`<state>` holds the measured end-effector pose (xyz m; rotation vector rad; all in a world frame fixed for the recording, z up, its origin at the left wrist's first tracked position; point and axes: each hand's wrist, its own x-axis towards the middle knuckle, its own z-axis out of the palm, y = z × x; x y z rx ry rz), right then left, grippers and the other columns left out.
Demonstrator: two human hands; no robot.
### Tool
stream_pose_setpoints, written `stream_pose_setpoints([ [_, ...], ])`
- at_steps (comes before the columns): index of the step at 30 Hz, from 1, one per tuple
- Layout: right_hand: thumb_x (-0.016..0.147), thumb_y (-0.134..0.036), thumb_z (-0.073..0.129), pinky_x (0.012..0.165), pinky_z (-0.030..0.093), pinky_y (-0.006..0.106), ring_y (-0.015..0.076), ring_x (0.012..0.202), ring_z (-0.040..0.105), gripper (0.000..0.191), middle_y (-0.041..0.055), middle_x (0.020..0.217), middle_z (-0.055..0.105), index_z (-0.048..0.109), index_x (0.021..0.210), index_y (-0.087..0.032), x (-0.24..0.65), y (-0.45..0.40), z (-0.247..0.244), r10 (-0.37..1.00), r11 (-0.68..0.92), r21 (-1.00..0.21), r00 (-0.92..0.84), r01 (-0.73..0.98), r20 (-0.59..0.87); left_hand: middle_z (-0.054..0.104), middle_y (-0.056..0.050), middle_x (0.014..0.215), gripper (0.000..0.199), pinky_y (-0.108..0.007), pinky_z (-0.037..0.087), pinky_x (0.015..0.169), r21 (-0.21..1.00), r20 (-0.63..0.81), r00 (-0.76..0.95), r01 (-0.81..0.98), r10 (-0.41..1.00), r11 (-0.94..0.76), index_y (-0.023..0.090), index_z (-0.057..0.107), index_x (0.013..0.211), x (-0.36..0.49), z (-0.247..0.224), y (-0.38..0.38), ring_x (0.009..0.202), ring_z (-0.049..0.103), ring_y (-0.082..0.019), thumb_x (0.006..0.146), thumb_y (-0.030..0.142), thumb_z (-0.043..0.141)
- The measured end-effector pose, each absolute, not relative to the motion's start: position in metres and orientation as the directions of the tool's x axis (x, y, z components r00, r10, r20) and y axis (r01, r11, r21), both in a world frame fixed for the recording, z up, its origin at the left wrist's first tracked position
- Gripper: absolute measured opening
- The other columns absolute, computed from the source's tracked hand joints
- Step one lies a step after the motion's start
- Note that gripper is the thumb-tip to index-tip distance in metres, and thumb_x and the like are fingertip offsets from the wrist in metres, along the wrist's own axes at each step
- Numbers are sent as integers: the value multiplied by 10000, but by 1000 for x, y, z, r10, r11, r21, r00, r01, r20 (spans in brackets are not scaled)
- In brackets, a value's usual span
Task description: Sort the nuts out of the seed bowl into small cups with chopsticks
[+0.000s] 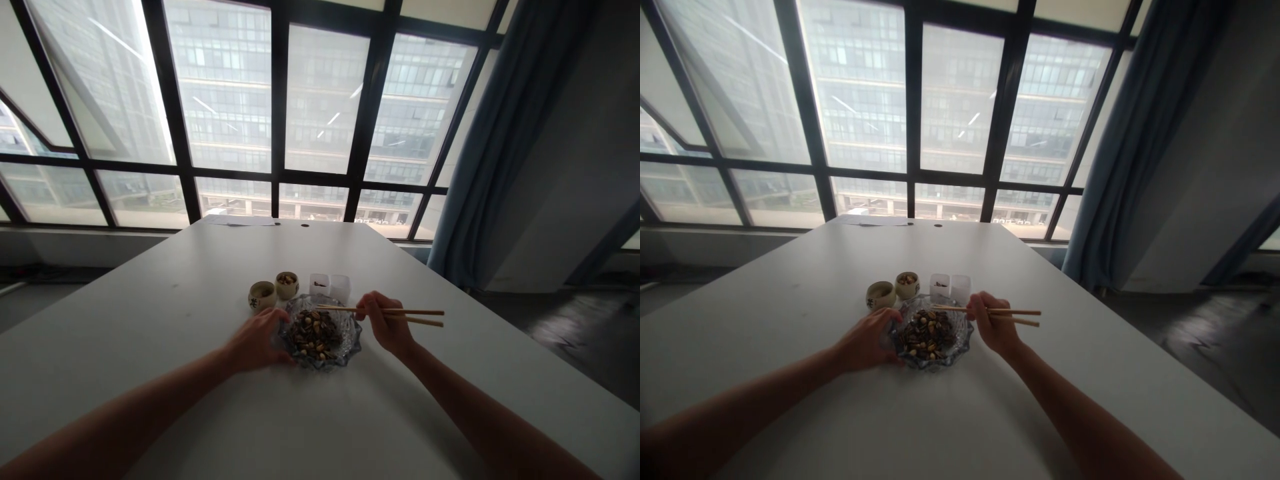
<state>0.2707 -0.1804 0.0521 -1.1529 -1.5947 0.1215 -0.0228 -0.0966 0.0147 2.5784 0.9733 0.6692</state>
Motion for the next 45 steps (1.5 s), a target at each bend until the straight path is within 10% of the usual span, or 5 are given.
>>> stream_pose_setpoints([
  [10, 939, -541, 581, 476, 468, 253, 157, 497, 625, 484, 58, 569, 697, 685, 639, -174, 256, -189, 57, 893, 434, -724, -146, 536, 427, 686, -113, 1188, 743, -435, 524, 966, 428, 336, 672, 515, 659, -743, 214, 599, 1115, -22, 12, -95, 1103, 653, -351, 543, 598, 876],
  [45, 862, -739, 548, 511, 493, 277, 160, 516, 616, 619, 53, 552, 646, 645, 646, -167, 259, -196, 71, 934, 324, -845, 0, 426, 358, 691, -109, 1187, 735, -436, 524, 977, 420, 341, 663, 527, 666, -739, 221, 611, 1109, -23, 14, -97, 1122, 654, -355, 528, 571, 893],
])
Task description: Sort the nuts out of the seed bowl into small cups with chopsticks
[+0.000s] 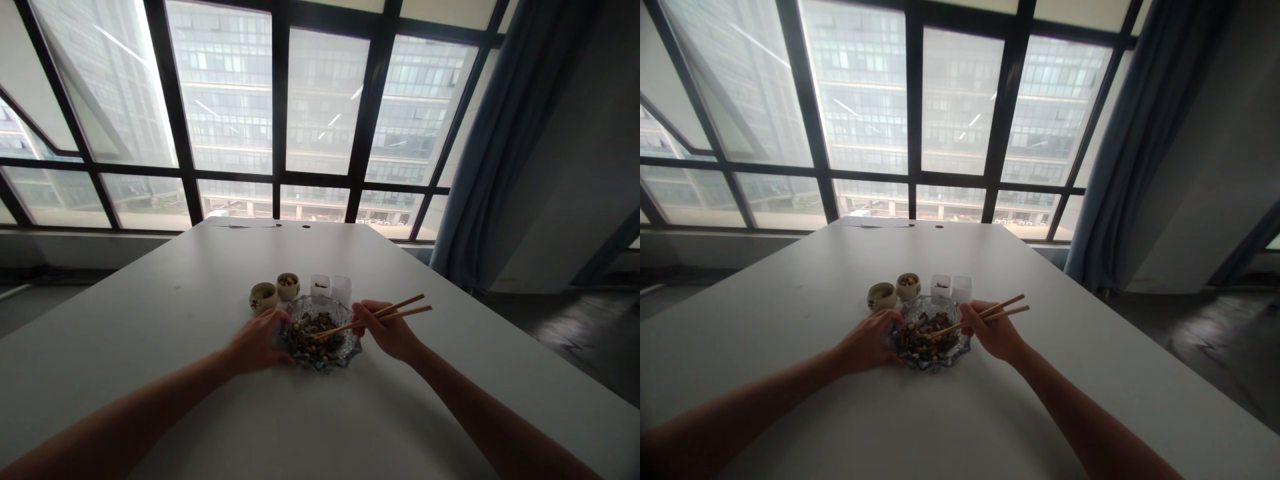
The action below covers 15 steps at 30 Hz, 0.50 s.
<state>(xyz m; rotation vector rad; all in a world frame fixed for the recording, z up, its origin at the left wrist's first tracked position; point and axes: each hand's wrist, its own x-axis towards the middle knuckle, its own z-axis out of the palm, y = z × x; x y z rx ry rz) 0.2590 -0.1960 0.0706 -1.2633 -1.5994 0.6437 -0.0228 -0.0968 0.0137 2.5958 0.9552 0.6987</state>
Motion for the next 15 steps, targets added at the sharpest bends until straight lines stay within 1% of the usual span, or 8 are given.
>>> stream_pose_setpoints([
  [6, 861, -743, 546, 474, 480, 268, 156, 485, 605, 616, 41, 520, 633, 643, 651, -172, 257, -199, 72, 931, 346, -841, -41, 416, 362, 682, -113, 1199, 732, -434, 514, 984, 417, 326, 665, 537, 672, -734, 215, 608, 1128, -23, 12, -96, 1129, 643, -350, 552, 571, 889],
  [8, 858, -735, 562, 471, 481, 265, 154, 483, 607, 610, 44, 519, 640, 650, 643, -171, 257, -198, 72, 925, 359, -845, -29, 397, 380, 681, -112, 1197, 740, -436, 511, 984, 419, 325, 668, 533, 669, -735, 215, 603, 1133, -23, 12, -96, 1128, 640, -349, 554, 578, 888],
  [10, 847, -727, 588, 473, 488, 268, 154, 477, 607, 598, 46, 516, 648, 660, 635, -172, 259, -194, 69, 915, 369, -861, 27, 352, 403, 680, -111, 1199, 741, -439, 512, 981, 422, 329, 671, 525, 665, -739, 216, 599, 1133, -23, 12, -95, 1129, 637, -348, 555, 578, 887],
  [12, 821, -730, 620, 468, 494, 277, 156, 456, 599, 590, 46, 498, 648, 662, 623, -176, 262, -188, 64, 900, 369, -889, 134, 272, 414, 679, -111, 1203, 736, -442, 512, 981, 423, 332, 672, 521, 661, -742, 218, 596, 1131, -24, 11, -94, 1135, 635, -349, 557, 575, 886],
  [15, 745, -738, 692, 426, 480, 283, 158, 406, 571, 579, 45, 457, 631, 653, 604, -177, 269, -176, 55, 888, 334, -939, 305, 84, 343, 679, -113, 1210, 736, -449, 516, 978, 422, 335, 673, 519, 660, -744, 220, 592, 1125, -24, 11, -94, 1144, 635, -356, 552, 577, 885],
])
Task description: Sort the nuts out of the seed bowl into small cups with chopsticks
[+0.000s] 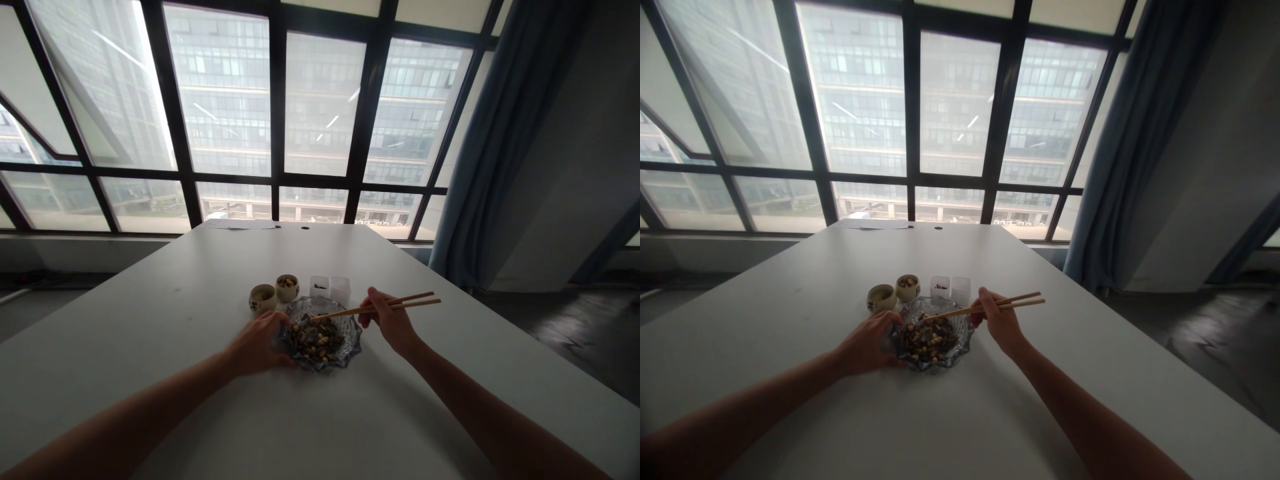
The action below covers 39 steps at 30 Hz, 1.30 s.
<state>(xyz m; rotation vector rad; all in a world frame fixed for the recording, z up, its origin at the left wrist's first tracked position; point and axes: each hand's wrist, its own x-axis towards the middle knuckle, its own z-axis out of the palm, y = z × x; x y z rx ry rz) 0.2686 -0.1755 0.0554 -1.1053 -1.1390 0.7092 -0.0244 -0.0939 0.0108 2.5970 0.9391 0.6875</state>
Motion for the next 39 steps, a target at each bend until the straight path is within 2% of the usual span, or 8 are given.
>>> stream_pose_setpoints([
  [3, 668, -710, 771, 403, 472, 273, 151, 393, 560, 559, 45, 448, 625, 645, 592, -170, 274, -166, 48, 901, 276, -957, 369, -86, 226, 682, -114, 1202, 740, -453, 524, 966, 421, 339, 670, 520, 660, -744, 221, 588, 1118, -24, 10, -94, 1132, 643, -361, 544, 580, 886],
  [5, 657, -686, 792, 410, 481, 271, 151, 405, 568, 544, 46, 457, 629, 644, 596, -167, 277, -162, 44, 910, 254, -959, 366, -127, 192, 684, -116, 1196, 738, -452, 526, 961, 419, 343, 669, 520, 660, -745, 219, 587, 1115, -23, 10, -93, 1127, 645, -362, 546, 582, 886],
  [9, 730, -691, 734, 420, 495, 295, 167, 417, 580, 539, 53, 477, 635, 634, 620, -173, 277, -163, 42, 906, 263, -963, 358, -63, 225, 680, -111, 1202, 742, -444, 525, 969, 421, 349, 668, 515, 657, -747, 222, 591, 1112, -23, 10, -94, 1135, 643, -354, 541, 593, 888],
  [14, 816, -709, 646, 467, 501, 312, 175, 445, 594, 547, 49, 500, 642, 638, 646, -190, 269, -173, 49, 798, 442, -890, 404, 112, 447, 676, -114, 1203, 747, -450, 520, 963, 429, 331, 669, 522, 666, -737, 218, 582, 1124, -23, 11, -95, 1123, 643, -351, 548, 580, 891],
  [17, 853, -714, 594, 483, 507, 327, 186, 453, 599, 543, 43, 500, 637, 636, 668, -205, 265, -178, 55, 755, 496, -855, 412, 149, 510, 677, -118, 1199, 734, -451, 518, 960, 431, 336, 667, 519, 665, -738, 214, 585, 1117, -23, 11, -95, 1117, 641, -348, 554, 572, 889],
  [29, 844, -728, 591, 473, 498, 331, 187, 443, 593, 551, 45, 501, 635, 630, 666, -208, 269, -176, 53, 785, 462, -874, 391, 149, 481, 685, -115, 1191, 739, -450, 530, 944, 421, 359, 664, 512, 656, -749, 223, 602, 1116, -23, 10, -94, 1104, 650, -350, 541, 593, 881],
  [39, 800, -692, 675, 457, 507, 317, 181, 451, 600, 519, 49, 499, 642, 649, 663, -192, 277, -171, 53, 810, 451, -892, 409, 24, 420, 682, -120, 1193, 734, -453, 525, 961, 437, 341, 667, 511, 662, -740, 210, 599, 1114, -22, 11, -94, 1120, 647, -353, 549, 579, 888],
])
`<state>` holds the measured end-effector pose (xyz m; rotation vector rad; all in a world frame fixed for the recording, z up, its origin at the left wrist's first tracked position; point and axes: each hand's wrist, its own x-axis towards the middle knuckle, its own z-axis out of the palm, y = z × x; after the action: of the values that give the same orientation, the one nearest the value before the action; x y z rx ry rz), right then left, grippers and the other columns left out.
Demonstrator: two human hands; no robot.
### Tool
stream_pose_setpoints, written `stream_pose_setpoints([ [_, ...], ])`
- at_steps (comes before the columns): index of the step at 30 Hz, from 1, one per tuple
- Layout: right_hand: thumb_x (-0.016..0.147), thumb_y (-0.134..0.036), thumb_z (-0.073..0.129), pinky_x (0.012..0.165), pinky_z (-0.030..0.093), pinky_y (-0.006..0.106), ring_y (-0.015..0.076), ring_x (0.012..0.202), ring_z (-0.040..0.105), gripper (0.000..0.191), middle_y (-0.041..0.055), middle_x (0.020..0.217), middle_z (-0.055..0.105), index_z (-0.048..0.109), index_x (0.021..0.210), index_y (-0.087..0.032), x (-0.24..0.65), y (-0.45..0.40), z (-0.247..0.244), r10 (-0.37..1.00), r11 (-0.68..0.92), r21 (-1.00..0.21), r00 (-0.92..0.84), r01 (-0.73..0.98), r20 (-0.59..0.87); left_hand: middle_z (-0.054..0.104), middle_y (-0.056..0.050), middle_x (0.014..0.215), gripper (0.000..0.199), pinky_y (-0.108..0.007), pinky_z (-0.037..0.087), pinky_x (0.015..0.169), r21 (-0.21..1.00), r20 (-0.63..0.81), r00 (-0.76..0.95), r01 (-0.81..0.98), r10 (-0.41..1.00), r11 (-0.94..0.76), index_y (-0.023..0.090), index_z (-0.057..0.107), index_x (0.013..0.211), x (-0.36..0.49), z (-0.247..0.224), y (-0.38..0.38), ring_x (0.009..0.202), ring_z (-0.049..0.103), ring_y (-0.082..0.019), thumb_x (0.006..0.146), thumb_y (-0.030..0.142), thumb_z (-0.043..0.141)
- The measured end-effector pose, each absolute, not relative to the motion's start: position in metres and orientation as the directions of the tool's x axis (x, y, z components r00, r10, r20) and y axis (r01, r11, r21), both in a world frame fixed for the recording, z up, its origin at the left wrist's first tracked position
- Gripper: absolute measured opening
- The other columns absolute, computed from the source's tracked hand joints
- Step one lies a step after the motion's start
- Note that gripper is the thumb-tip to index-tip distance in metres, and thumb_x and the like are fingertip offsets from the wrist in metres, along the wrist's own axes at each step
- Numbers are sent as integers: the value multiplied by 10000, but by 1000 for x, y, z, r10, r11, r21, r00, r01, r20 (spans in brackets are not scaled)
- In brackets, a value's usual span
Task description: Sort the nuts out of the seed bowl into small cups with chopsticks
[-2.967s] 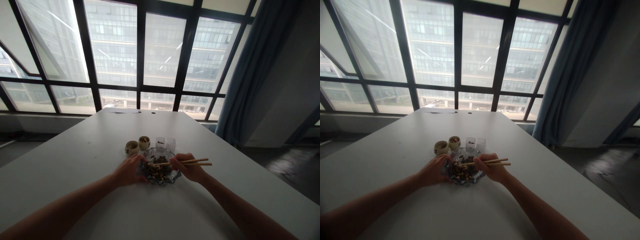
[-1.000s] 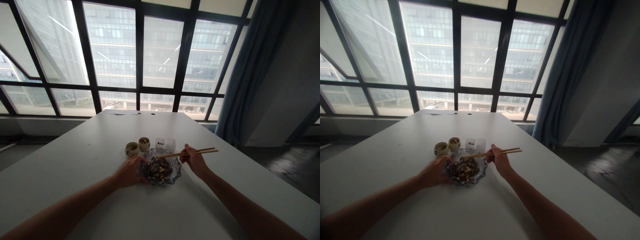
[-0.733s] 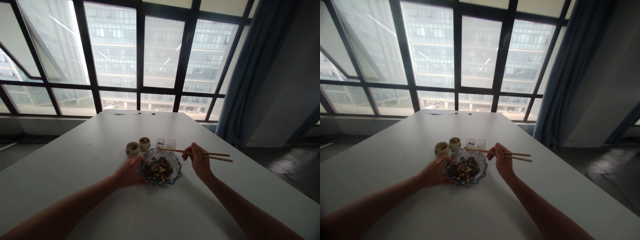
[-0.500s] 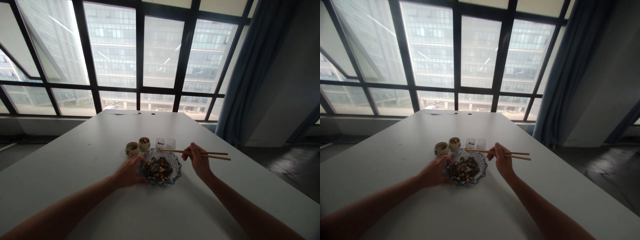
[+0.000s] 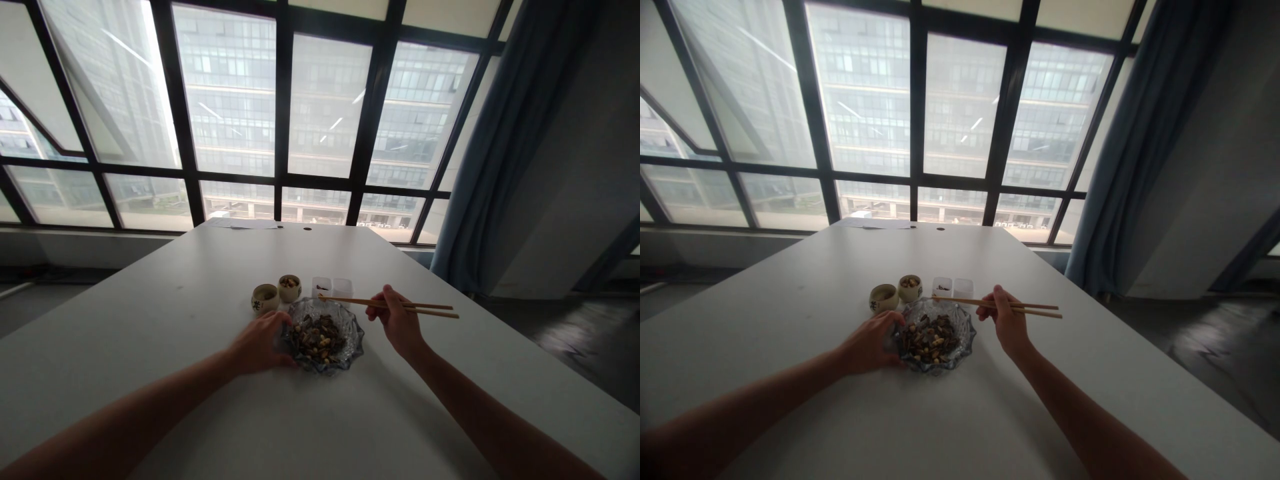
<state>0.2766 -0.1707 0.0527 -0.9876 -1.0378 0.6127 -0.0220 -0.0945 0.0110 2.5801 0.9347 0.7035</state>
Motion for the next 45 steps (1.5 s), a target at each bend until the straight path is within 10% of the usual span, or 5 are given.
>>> stream_pose_setpoints([
  [19, 827, -757, 585, 518, 504, 277, 153, 523, 621, 593, 37, 592, 673, 655, 730, -177, 186, -83, 79, 877, 466, -859, 20, 212, 480, 682, -98, 1121, 756, -428, 525, 914, 443, 340, 659, 517, 671, -733, 229, 600, 1085, -21, 11, -95, 1038, 656, -328, 503, 606, 901],
  [25, 774, -776, 633, 503, 524, 292, 157, 501, 618, 601, 55, 597, 690, 669, 707, -180, 228, -104, 89, 857, 465, -861, 139, 206, 496, 678, -110, 1144, 795, -451, 510, 940, 472, 311, 666, 511, 678, -719, 222, 587, 1107, -22, 13, -95, 1056, 649, -340, 496, 618, 905],
  [33, 829, -753, 594, 469, 521, 283, 167, 458, 612, 600, 55, 503, 661, 669, 649, -186, 279, -160, 86, 860, 399, -836, 162, 376, 484, 672, -159, 1132, 806, -466, 507, 903, 474, 387, 721, 380, 576, -794, 184, 553, 1153, -28, 7, -89, 980, 657, -326, 753, 880, 487],
  [45, 1010, -500, 474, 494, 461, 274, 158, 490, 604, 479, 50, 578, 663, 618, 676, -187, 287, -186, 66, 807, 506, -555, -135, 660, 575, 637, -132, 1348, 232, -486, 456, 1036, 264, 711, 476, 501, 518, -824, 228, 548, 1068, -31, 12, -84, 1259, 581, -297, 919, 398, 602],
])
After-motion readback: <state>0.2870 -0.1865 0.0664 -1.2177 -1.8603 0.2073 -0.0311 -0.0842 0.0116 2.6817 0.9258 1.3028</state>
